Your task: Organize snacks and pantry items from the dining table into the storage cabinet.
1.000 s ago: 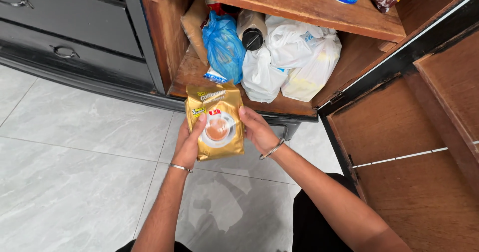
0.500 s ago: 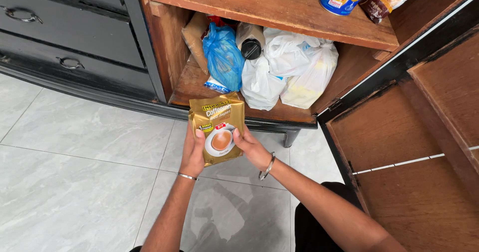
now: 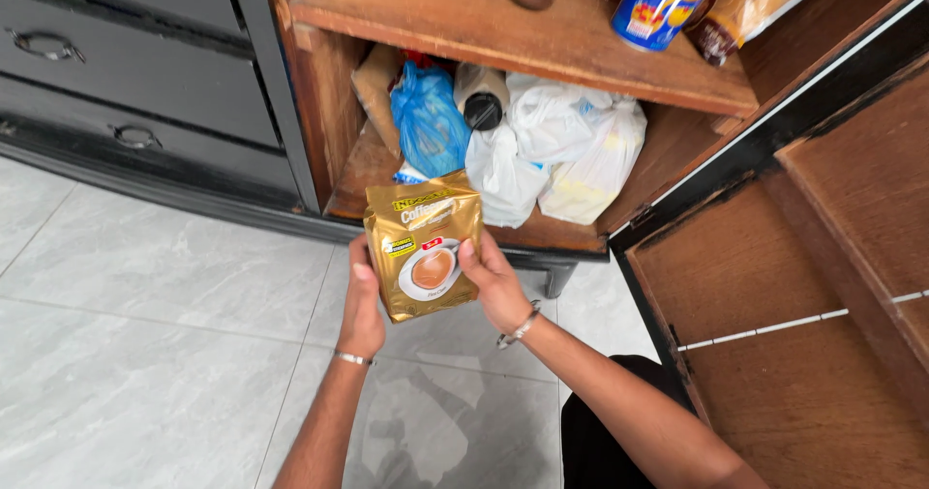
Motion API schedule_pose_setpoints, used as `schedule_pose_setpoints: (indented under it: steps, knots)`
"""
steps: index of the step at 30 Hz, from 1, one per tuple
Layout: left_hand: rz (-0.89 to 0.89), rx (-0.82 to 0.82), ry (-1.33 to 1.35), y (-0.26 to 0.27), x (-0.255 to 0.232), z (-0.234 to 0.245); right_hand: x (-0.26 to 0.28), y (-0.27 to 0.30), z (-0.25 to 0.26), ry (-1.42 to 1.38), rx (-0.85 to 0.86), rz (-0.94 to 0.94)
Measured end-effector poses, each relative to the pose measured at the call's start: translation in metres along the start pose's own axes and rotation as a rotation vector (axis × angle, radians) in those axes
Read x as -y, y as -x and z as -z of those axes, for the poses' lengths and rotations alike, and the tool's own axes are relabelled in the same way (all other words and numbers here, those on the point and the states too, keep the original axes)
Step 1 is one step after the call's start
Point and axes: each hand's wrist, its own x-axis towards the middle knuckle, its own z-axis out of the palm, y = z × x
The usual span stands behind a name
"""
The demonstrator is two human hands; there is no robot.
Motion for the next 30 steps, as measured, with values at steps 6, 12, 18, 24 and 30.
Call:
schedule_pose_setpoints:
  steps: [6, 12, 18, 24, 30]
  knots:
    - [0.145, 0.029, -0.158, 0.004, -0.015, 0.009, 0.108, -0.032, 0.0, -0.125, -0.077, 0.243]
    - [0.265, 0.141, -0.401, 0.007, -0.05, -0.013, 0.23, -0.133, -0.014, -0.033, -0.029, 0.509]
    - [0.375, 0.273, -0.559, 0.007, -0.067, -0.018, 0.208, -0.272, 0.018, 0.125, -0.17, 0.585]
    - [0.362, 0.266, -0.545, 0.006, -0.06, -0.017, 0.18, -0.335, 0.034, 0.38, -0.358, 0.65]
    - [0.402, 0.285, -0.564, 0.005, -0.054, -0.014, 0.183, -0.33, 0.03, 0.513, -0.433, 0.657]
